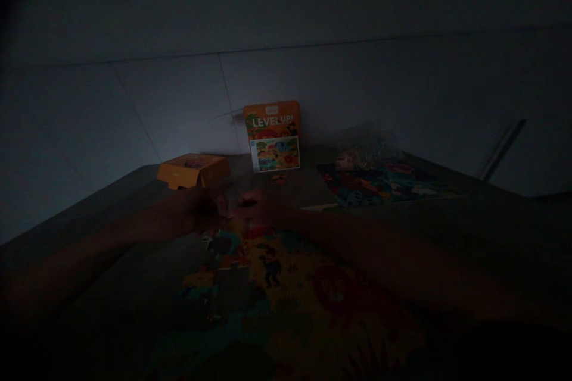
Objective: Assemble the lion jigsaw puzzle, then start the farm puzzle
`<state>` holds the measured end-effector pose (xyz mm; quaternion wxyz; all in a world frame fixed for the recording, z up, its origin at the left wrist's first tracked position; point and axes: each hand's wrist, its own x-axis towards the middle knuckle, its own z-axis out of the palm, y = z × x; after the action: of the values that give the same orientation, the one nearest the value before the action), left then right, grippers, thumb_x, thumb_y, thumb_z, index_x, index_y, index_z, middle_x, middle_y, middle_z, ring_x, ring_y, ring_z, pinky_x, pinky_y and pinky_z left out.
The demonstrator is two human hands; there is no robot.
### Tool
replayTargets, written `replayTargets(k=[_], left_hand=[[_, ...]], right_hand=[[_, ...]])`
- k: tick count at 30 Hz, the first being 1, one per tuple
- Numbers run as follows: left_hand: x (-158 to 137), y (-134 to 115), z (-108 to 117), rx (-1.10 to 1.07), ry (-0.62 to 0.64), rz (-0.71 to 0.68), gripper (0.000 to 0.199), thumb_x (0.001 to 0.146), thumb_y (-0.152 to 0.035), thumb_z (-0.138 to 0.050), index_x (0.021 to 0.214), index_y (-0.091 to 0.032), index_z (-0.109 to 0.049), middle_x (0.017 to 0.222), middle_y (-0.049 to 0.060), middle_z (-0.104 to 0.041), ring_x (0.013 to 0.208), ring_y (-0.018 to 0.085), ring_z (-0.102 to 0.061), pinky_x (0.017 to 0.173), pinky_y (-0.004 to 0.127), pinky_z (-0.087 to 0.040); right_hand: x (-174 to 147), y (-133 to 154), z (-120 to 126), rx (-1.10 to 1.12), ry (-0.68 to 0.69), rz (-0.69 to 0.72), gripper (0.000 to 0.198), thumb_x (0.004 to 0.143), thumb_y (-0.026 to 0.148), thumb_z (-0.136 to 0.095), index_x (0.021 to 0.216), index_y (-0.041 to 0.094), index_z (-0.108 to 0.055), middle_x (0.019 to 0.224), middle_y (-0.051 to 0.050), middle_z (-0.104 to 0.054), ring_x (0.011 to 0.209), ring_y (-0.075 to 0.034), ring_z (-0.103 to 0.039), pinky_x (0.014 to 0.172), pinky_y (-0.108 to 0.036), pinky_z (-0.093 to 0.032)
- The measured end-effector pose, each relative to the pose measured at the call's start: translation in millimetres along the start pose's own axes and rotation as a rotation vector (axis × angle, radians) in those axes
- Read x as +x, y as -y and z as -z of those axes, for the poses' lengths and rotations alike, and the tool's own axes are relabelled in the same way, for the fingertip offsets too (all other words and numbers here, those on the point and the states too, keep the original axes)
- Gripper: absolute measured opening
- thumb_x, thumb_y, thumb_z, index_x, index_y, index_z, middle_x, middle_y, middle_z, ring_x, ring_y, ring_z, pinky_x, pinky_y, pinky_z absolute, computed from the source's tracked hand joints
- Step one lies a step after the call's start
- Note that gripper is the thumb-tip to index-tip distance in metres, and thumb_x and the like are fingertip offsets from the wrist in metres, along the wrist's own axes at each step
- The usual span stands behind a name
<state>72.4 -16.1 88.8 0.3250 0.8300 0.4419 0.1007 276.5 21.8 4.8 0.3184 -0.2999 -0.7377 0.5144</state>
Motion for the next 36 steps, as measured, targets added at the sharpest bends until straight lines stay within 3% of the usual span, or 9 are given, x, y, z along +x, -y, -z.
replayTargets(k=[3, 7, 10, 15, 18, 36], left_hand=[[-8, -9, -2, 0.03, 0.03, 0.039, 0.033, 0.078, -0.039, -0.063, 0.103, -0.017, -0.06, 0.068, 0.0, -0.067, 0.054, 0.013, -0.057, 0.047, 0.021, -0.04], [-16, -18, 0, 0.122, 0.129, 0.102, 0.022, 0.08, -0.034, -0.059, 0.088, -0.016, -0.068, 0.073, 0.002, -0.07, 0.05, 0.011, -0.057, 0.047, 0.019, -0.04], [-18, -16, -5, 0.16, 0.219, 0.145, 0.017, 0.081, -0.028, -0.056, 0.084, -0.017, -0.068, 0.075, 0.002, -0.072, 0.05, 0.012, -0.059, 0.046, 0.019, -0.04], [-17, -7, -17, 0.21, 0.378, 0.099, 0.017, 0.084, -0.023, -0.052, 0.081, -0.015, -0.067, 0.075, 0.004, -0.073, 0.057, 0.014, -0.063, 0.047, 0.019, -0.041], [-17, -6, -21, 0.289, 0.417, 0.031, 0.016, 0.084, -0.023, -0.054, 0.081, -0.014, -0.067, 0.073, 0.006, -0.072, 0.059, 0.015, -0.063, 0.046, 0.018, -0.037], [-12, -4, -26, 0.367, 0.459, -0.114, 0.006, 0.079, -0.012, -0.053, 0.08, -0.016, -0.057, 0.071, 0.0, -0.058, 0.057, 0.012, -0.051, 0.046, 0.02, -0.03]], right_hand=[[-1, 3, 1, -0.009, 0.042, 0.022, 0.049, 0.069, 0.06, -0.071, 0.083, 0.015, -0.058, 0.065, 0.005, -0.051, 0.054, -0.007, -0.038, 0.051, -0.022, -0.028], [-2, 7, 7, -0.268, 0.296, 0.126, 0.046, 0.074, 0.055, -0.069, 0.061, 0.012, -0.058, 0.055, 0.006, -0.041, 0.054, -0.007, -0.036, 0.053, -0.023, -0.025], [-3, 6, 8, -0.304, 0.421, 0.166, 0.049, 0.076, 0.055, -0.069, 0.056, 0.012, -0.057, 0.05, 0.006, -0.039, 0.051, -0.006, -0.035, 0.051, -0.023, -0.025], [-2, 3, 3, -0.316, 0.481, 0.18, 0.048, 0.071, 0.057, -0.074, 0.066, 0.01, -0.069, 0.06, 0.0, -0.061, 0.056, -0.008, -0.049, 0.057, -0.022, -0.035], [-3, 4, 2, -0.346, 0.533, 0.186, 0.044, 0.073, 0.054, -0.073, 0.07, 0.01, -0.072, 0.066, -0.002, -0.066, 0.061, -0.009, -0.053, 0.061, -0.022, -0.037], [-6, 18, 6, -0.445, 0.701, 0.136, 0.038, 0.079, 0.048, -0.071, 0.069, 0.011, -0.068, 0.063, 0.002, -0.061, 0.057, -0.008, -0.052, 0.059, -0.021, -0.035]])
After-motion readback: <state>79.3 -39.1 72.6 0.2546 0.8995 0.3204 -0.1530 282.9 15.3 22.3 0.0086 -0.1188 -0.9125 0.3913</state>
